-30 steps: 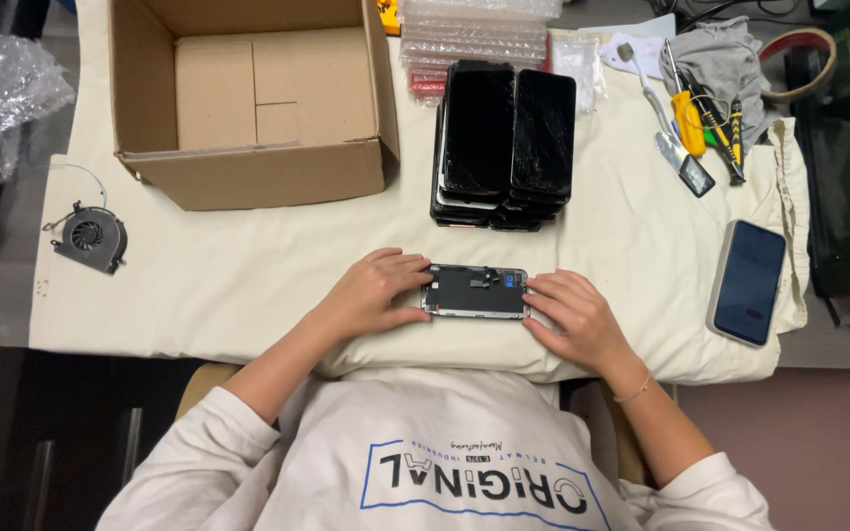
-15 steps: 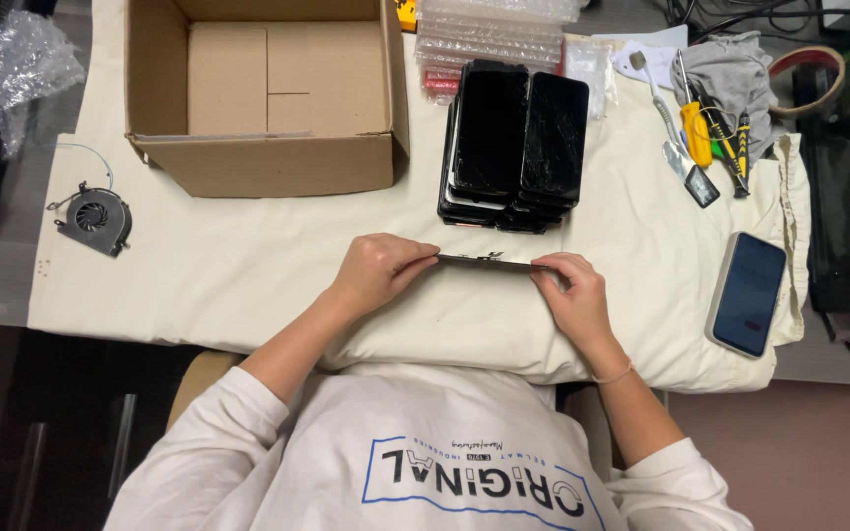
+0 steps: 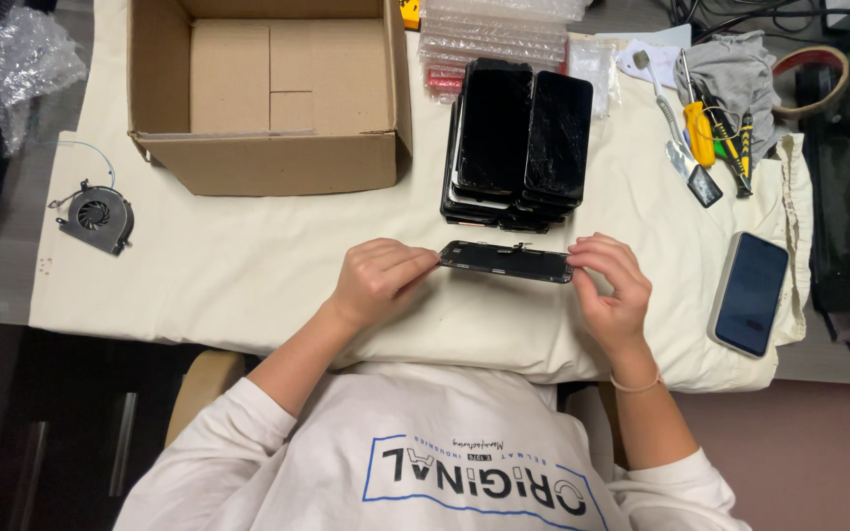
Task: The person repeatedly takes bubble-wrapped smartphone parts from a cardboard box, unwraps them, and places the unwrapped parts onto a stack on the table. The person handles the parts one at a time, unwrapping each individually before stacking them.
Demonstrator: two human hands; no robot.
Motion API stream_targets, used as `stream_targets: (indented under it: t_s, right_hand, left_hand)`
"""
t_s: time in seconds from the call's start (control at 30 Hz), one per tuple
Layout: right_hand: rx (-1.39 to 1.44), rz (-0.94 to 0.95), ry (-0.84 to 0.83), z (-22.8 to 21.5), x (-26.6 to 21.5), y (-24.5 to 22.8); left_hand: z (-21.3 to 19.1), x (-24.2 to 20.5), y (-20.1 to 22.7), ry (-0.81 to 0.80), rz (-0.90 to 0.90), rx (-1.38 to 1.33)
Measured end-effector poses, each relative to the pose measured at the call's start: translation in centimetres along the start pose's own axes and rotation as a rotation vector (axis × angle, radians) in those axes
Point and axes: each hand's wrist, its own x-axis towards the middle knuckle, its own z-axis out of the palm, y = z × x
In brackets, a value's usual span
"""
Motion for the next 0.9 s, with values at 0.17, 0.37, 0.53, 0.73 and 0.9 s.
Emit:
stream_targets:
  t_s: [0.17,0.37,0.53,0.73,0.9]
  right_hand:
    - [0.041,-0.113,-0.003,-1.5,5.3,-2.3]
    - [0.153,0.017,-0.138,-2.3,13.8,-1.3]
    - [0.205,0.395,-0.245,1.1,21.1,1.0]
    - [0.063,0.738,-0.462,5.9,24.5,6.9]
    - [-0.066,0.738,-0.489,8.2,24.6,9.1]
  left_hand:
    - [0.7,1.3,1.3,0.028,-0.066,-0.101]
    - [2.0,3.8,1.8,0.074,-0.169,-0.237]
    - [3.2,6.3,0.6,0.174,-0.079,-0.142]
    - [3.9,7.9,-1.5,0.206,-0.081,-0.007]
    - [4.3,9.0,-2.6,0.192,-0.185,-0.109]
